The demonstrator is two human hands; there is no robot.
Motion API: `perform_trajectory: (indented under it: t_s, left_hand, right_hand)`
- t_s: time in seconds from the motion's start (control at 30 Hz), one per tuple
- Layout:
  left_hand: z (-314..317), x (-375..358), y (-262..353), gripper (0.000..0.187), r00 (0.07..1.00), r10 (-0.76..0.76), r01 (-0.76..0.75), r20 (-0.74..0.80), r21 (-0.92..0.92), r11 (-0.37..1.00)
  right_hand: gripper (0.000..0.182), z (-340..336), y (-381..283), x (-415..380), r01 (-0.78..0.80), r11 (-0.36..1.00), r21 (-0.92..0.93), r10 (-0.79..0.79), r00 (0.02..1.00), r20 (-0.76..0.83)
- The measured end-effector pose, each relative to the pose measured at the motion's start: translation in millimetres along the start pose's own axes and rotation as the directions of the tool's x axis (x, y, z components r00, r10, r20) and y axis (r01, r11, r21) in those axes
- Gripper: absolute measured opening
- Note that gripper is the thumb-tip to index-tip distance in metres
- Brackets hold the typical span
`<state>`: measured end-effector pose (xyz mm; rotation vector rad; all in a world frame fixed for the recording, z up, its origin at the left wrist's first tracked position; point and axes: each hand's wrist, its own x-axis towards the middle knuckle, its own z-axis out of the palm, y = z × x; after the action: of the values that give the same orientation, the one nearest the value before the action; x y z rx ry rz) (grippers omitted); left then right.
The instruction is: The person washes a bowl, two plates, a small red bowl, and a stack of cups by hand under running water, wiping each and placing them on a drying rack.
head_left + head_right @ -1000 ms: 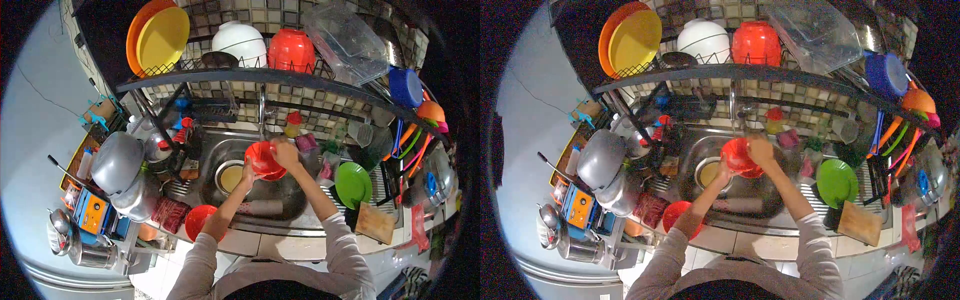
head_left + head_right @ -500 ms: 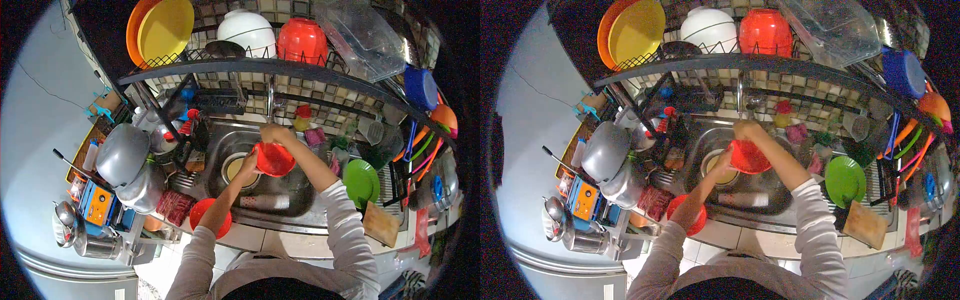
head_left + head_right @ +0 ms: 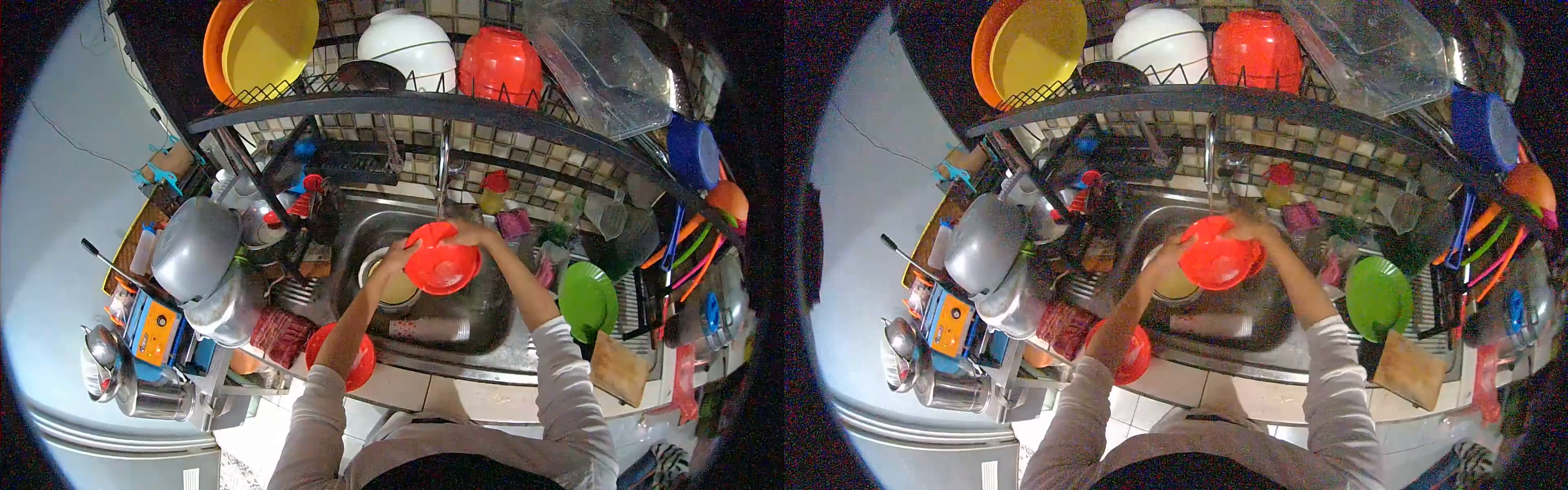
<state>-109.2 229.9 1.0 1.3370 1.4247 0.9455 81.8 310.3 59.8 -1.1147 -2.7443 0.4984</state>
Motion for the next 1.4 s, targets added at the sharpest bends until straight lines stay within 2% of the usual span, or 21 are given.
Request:
perform_trajectory:
  t_s: [0.07,0.13,0.23,0.37,0.47,0.53,0.6,0.63,0.67,0.7,0.77,0.8,0.83,0.93,1.03,1.13,1.17,1.27,1.33,1.37,1.4]
  left_hand:
    - [15,10,-16,0.027,0.995,0.08,-0.061,0.051,-0.295,0.954]
    - [35,15,-24,0.026,0.992,0.117,-0.12,-0.053,-0.717,0.687]
    - [38,-9,3,0.032,0.992,-0.023,0.11,0.123,-0.769,0.63]
    - [44,-9,16,0.039,0.969,-0.079,0.212,0.235,-0.619,0.756]
    - [49,-7,18,0.04,0.981,-0.183,0.184,0.062,-0.59,0.786]
    - [50,5,1,0.039,0.987,-0.12,0.043,-0.103,-0.556,0.83]
    - [45,10,-5,0.039,0.963,-0.048,-0.094,-0.266,-0.494,0.864]
    - [37,11,-5,0.037,0.87,0.11,-0.184,-0.481,-0.108,0.977]
    - [32,18,-14,0.036,0.734,0.328,-0.175,-0.595,0.301,0.937]
    - [24,28,-29,0.035,0.724,0.397,-0.325,-0.564,0.228,0.918]
    - [9,31,-52,0.037,0.831,0.269,-0.23,-0.487,0.141,0.963]
    - [5,29,-57,0.039,0.912,0.136,-0.121,-0.387,0.064,0.991]
    - [6,20,-48,0.039,0.911,0.139,-0.123,-0.387,0.065,0.99]
    - [11,-14,-3,0.052,0.919,-0.105,-0.045,-0.38,-0.365,0.93]
    - [9,-17,17,0.063,0.96,-0.257,0.245,0.116,-0.795,0.555]
    - [14,-27,72,0.054,0.885,-0.466,0.221,0.002,-0.883,0.415]
    - [14,13,12,0.047,0.98,-0.162,0.176,0.116,-0.882,0.436]
    - [11,11,-7,0.04,0.989,0.017,0.126,0.148,-0.895,0.428]
    - [16,1,-3,0.04,0.976,0.182,0.028,0.117,-0.901,0.433]
    - [18,-9,7,0.04,0.996,0.027,0.069,0.091,-0.887,0.456]
    - [19,-18,18,0.04,0.99,-0.129,0.113,0.058,-0.873,0.474]
  right_hand:
    - [0.053,-13,-4,-15,-0.123,0.857,0.5,0.068,0.989,0.128]
    - [0.046,-17,-2,-21,-0.175,0.917,0.358,0.171,0.984,0.043]
    - [0.034,9,36,-14,-0.19,0.943,0.274,0.296,0.856,-0.424]
    - [0.032,44,47,-16,-0.128,0.93,0.345,0.343,0.641,-0.687]
    - [0.029,79,53,-11,0.179,0.698,0.694,0.486,0.593,-0.642]
    - [0.028,79,14,-24,0.229,-0.119,0.966,0.713,0.697,-0.078]
    - [0.03,116,35,-13,0.168,-0.186,0.968,0.681,0.732,0.003]
    - [0.031,129,43,-7,0.105,-0.247,0.963,0.645,0.76,0.082]
    - [0.031,123,38,-8,0.106,-0.249,0.963,0.644,0.761,0.083]
    - [0.032,114,36,-9,0.048,-0.225,0.973,0.583,0.807,0.095]
    - [0.033,78,19,-16,-0.009,-0.195,0.981,0.514,0.85,0.11]
    - [0.033,49,2,-24,-0.004,0.446,0.895,0.479,0.846,-0.235]
    - [0.033,28,-10,-27,-0.006,0.901,0.434,0.241,0.838,-0.489]
    - [0.033,3,-28,-22,-0.11,0.971,0.213,0.206,0.839,-0.503]
    - [0.033,-19,-79,-40,-0.102,0.994,0.027,0.1,0.837,-0.538]
    - [0.027,11,-89,-48,0.07,0.948,-0.309,-0.245,0.781,-0.574]
    - [0.027,15,-92,-54,0.069,0.948,-0.312,-0.246,0.78,-0.575]
    - [0.027,19,-92,-57,0.169,0.93,-0.326,-0.346,0.703,-0.622]
    - [0.024,14,-76,-43,0.267,0.961,0.07,-0.171,0.777,-0.606]
    - [0.022,2,-76,-34,0.214,0.868,0.448,0.043,0.867,-0.497]
    - [0.019,-8,-71,-22,0.238,0.843,0.482,0.034,0.871,-0.49]
